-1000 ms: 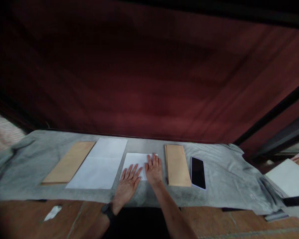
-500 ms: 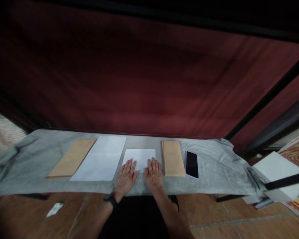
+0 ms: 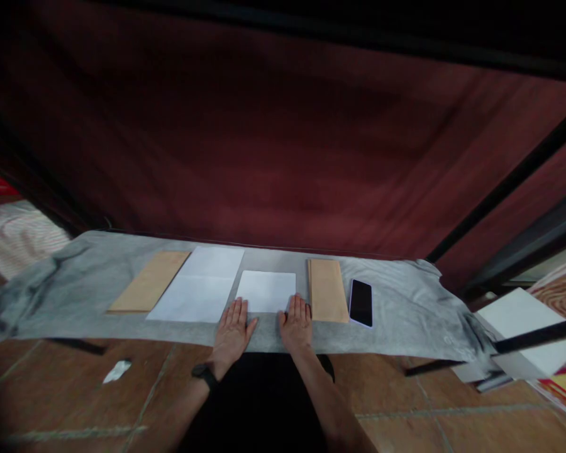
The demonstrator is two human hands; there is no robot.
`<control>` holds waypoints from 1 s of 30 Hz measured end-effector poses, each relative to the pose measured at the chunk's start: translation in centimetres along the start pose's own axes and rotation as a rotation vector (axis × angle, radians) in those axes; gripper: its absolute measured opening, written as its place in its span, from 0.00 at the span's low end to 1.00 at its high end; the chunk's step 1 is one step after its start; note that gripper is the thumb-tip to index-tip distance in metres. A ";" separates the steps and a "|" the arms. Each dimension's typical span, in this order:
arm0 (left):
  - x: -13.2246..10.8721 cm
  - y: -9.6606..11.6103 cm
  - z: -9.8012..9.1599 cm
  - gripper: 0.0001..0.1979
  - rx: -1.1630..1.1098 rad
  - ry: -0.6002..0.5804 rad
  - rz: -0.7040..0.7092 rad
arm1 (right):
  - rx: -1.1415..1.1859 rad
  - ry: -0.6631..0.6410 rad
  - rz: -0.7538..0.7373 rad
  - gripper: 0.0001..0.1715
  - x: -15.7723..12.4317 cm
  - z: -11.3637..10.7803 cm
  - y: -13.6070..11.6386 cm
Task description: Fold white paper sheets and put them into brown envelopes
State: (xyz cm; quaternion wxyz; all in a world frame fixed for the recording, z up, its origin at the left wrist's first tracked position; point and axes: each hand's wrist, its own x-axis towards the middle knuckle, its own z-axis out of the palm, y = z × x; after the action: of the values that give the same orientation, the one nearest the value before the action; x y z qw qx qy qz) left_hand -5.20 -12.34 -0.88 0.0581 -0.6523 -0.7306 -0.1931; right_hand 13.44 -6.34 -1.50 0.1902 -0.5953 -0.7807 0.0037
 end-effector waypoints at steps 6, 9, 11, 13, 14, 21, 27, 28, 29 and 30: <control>0.0 0.0 -0.4 0.25 -0.066 -0.007 0.016 | 0.051 -0.123 -0.168 0.31 -0.3 -0.4 -2.6; 0.1 0.0 -0.3 0.26 -0.129 0.005 -0.038 | 0.055 -0.181 -0.196 0.31 -0.5 -0.5 -3.4; 0.7 0.1 -0.3 0.26 -0.203 0.029 -0.127 | 0.054 -0.200 -0.192 0.31 -0.5 -0.6 -3.6; 1.6 0.2 -0.5 0.26 -0.299 0.021 -0.259 | 0.055 -0.206 -0.193 0.31 -0.6 -0.8 -3.6; 2.2 0.2 -0.7 0.26 -0.345 -0.003 -0.334 | 0.054 -0.204 -0.191 0.31 -0.6 -0.9 -3.6; 5.1 -0.5 -2.1 0.29 -0.445 -0.089 -0.601 | 0.055 -0.180 -0.164 0.30 -0.8 -1.3 -3.9; 5.6 -1.3 -2.7 0.16 -0.622 -0.066 -0.664 | 0.078 -0.173 -0.159 0.30 -1.0 -2.0 -3.9; 5.6 -1.3 -2.8 0.13 -0.666 -0.063 -0.659 | 0.081 -0.173 -0.158 0.31 -1.0 -2.0 -3.9; 5.6 -1.2 -3.0 0.10 -0.707 -0.059 -0.651 | 0.084 -0.175 -0.158 0.31 -1.0 -2.1 -3.9; 5.6 -1.0 -3.2 0.08 -0.745 -0.051 -0.643 | 0.086 -0.178 -0.159 0.31 -1.0 -2.0 -3.9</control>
State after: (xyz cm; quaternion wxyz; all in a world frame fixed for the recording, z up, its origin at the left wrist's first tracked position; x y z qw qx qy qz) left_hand -7.54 -8.30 3.73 -0.2596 -0.3749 -0.7774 -0.4333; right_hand 10.69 -8.89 0.97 0.1452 -0.5201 -0.8383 0.0750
